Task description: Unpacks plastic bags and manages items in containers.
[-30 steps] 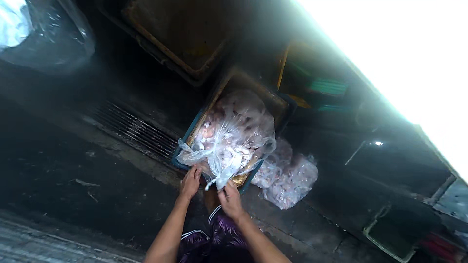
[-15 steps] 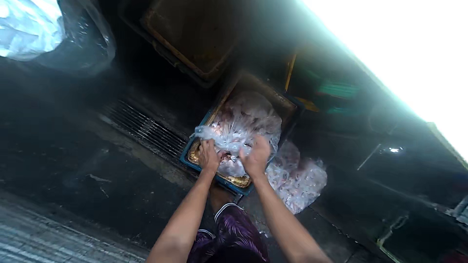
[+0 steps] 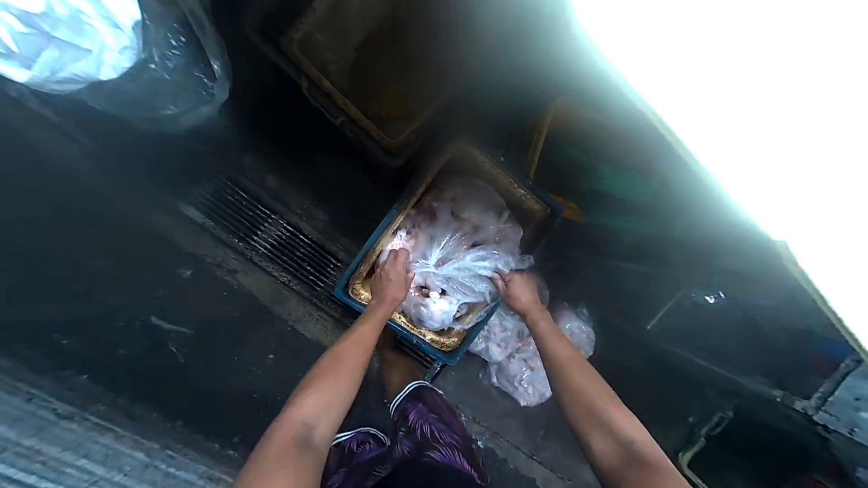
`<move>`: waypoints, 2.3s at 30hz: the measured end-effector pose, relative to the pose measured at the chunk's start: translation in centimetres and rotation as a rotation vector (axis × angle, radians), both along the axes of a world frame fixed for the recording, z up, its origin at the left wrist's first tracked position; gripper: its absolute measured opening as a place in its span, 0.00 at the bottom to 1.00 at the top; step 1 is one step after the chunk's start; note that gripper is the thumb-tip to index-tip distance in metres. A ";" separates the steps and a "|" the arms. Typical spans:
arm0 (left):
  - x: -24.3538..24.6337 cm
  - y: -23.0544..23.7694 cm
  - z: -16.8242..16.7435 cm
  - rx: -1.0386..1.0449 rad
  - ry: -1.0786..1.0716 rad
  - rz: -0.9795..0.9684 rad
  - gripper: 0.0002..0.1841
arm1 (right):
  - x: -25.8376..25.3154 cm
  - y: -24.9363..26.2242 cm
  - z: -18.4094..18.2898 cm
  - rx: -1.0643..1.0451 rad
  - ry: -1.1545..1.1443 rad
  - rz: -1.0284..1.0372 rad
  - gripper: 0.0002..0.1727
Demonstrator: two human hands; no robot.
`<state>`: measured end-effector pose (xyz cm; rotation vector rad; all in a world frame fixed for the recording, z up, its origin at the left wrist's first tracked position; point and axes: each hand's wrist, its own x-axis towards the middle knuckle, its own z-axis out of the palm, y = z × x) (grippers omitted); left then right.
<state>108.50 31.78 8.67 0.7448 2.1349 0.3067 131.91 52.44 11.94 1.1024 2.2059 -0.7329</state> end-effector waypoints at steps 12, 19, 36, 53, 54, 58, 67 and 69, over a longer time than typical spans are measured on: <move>1.9 -5.0 0.0 0.008 0.103 0.566 0.18 | -5.5 -10.7 -4.1 -0.498 0.619 -1.893 0.39; -0.7 -9.2 -0.6 -0.214 0.154 0.375 0.10 | -14.4 5.5 0.1 -0.542 0.942 -1.323 0.16; -0.1 6.2 -1.1 0.044 -0.388 0.028 0.38 | -9.1 -16.7 -0.4 -0.587 0.902 -1.200 0.09; -10.1 -8.4 -2.9 -0.128 -0.006 -0.381 0.29 | 8.1 -5.3 -0.3 0.144 -0.397 -0.557 0.31; -10.2 -8.6 -2.9 -0.095 -0.006 -0.422 0.29 | 7.9 -2.3 0.8 0.181 -0.415 -0.536 0.27; -8.4 -8.6 -3.0 -0.123 0.013 -0.545 0.26 | 3.3 7.8 3.2 0.323 -0.271 -0.527 0.26; 1.2 -3.4 -1.0 0.374 0.139 -0.489 0.16 | -12.4 -1.6 1.0 0.633 0.444 -0.565 0.42; 1.6 -1.4 -0.8 0.182 -0.067 -0.697 0.27 | -10.0 -7.8 -3.4 0.581 0.532 -0.182 0.30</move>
